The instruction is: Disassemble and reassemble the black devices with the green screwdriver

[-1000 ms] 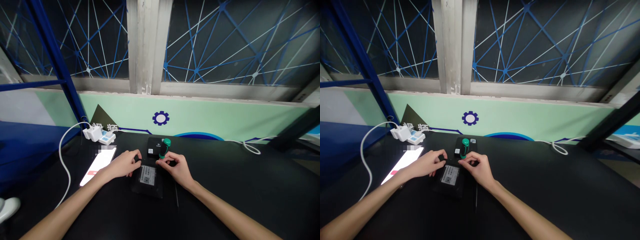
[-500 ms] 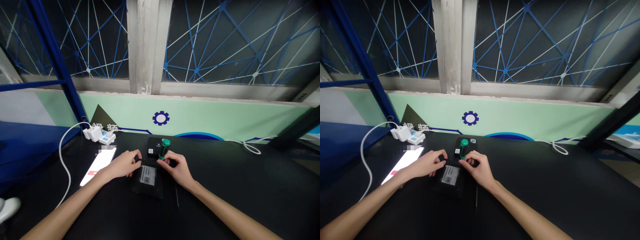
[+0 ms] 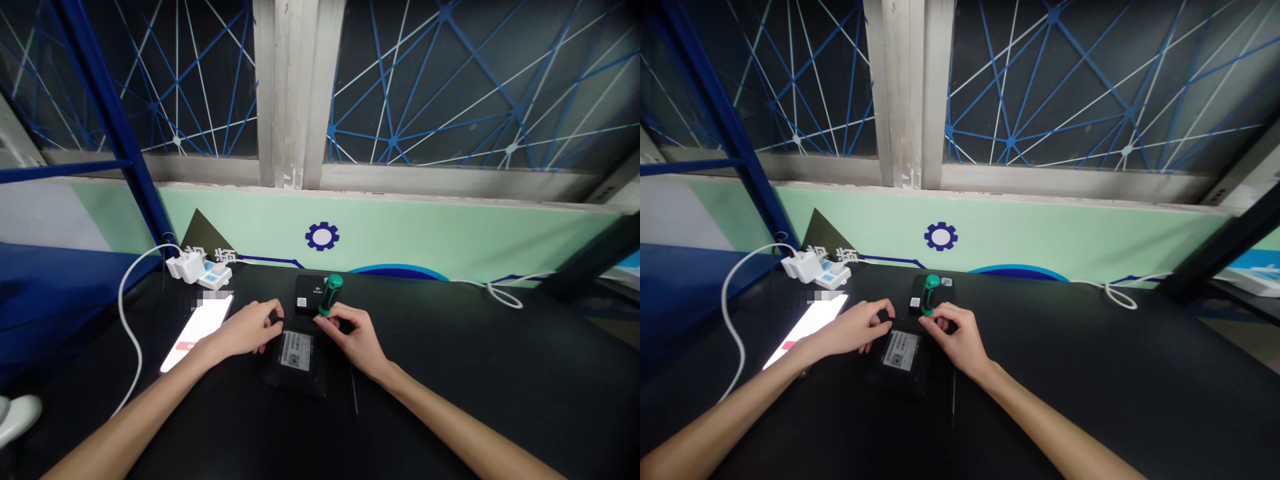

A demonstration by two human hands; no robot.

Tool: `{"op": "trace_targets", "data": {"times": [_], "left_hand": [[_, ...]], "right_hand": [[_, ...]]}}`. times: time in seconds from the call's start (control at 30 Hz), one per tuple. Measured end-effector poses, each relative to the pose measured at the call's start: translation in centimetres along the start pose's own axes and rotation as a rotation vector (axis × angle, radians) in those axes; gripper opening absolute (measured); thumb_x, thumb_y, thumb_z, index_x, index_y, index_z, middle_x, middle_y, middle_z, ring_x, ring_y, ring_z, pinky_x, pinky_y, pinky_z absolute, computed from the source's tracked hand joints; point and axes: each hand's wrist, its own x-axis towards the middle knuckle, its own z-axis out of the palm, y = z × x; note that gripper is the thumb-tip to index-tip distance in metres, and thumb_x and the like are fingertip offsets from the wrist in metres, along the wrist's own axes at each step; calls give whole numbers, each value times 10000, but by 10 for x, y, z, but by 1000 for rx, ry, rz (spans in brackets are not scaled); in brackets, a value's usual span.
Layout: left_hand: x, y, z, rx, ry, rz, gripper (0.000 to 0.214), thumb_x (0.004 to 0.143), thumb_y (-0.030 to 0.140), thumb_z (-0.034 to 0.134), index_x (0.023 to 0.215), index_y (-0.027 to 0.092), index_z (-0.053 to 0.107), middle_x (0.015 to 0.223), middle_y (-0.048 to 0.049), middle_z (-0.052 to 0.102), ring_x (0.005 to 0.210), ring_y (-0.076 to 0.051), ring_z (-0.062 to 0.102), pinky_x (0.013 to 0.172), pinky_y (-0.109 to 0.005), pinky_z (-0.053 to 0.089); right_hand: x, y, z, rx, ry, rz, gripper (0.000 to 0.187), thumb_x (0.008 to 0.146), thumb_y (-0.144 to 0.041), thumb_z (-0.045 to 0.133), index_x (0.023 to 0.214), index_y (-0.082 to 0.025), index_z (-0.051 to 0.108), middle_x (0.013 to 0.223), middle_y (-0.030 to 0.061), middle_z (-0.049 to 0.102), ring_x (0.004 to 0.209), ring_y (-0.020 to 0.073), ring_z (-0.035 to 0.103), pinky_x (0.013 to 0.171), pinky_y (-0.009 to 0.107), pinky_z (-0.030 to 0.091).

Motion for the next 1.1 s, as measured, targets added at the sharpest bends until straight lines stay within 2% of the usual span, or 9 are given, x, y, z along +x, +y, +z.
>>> {"op": "trace_targets", "data": {"times": [0.33, 0.53, 0.73, 0.87, 1.1], "left_hand": [[-1, 3, -1, 12, 6, -2, 220, 903, 373, 457, 1049, 222, 521, 513, 63, 603, 456, -167, 599, 536, -251, 458], [-1, 4, -1, 20, 5, -9, 213, 903, 379, 459, 1036, 222, 510, 511, 65, 594, 446, -161, 590, 509, -241, 441], [-1, 2, -1, 19, -1, -1, 223, 915, 397, 455, 1041, 224, 517, 523, 65, 600, 450, -153, 592, 524, -242, 438], [-1, 0, 0, 14, 8, 7, 224, 913, 395, 458, 1038, 224, 529, 517, 68, 595, 469, -153, 596, 564, -250, 447], [-1, 3, -1, 4, -7, -17, 237, 906, 412, 468, 1045, 228, 519, 532, 62, 609, 457, -163, 591, 529, -250, 440]], "right_hand": [[-2, 6, 2, 87, 39, 65, 321, 797, -455, 767, 670, -187, 645, 594, -7, 597, 526, 123, 454, 525, 262, 408], [-2, 0, 0, 23, 7, 22, 291, 861, -439, 704, 732, -179, 728, 649, 27, 630, 559, 137, 486, 545, 270, 417], [-2, 1, 0, 32, -10, 34, 288, 904, -430, 651, 772, -185, 723, 693, 38, 656, 572, 142, 486, 564, 278, 418], [-1, 5, 2, 54, 21, 49, 322, 848, -491, 708, 745, -186, 708, 688, 30, 660, 541, 131, 459, 544, 275, 414], [-2, 5, 2, 97, 50, 88, 358, 808, -491, 748, 651, -185, 649, 606, 10, 636, 506, 128, 481, 511, 268, 398]]}}
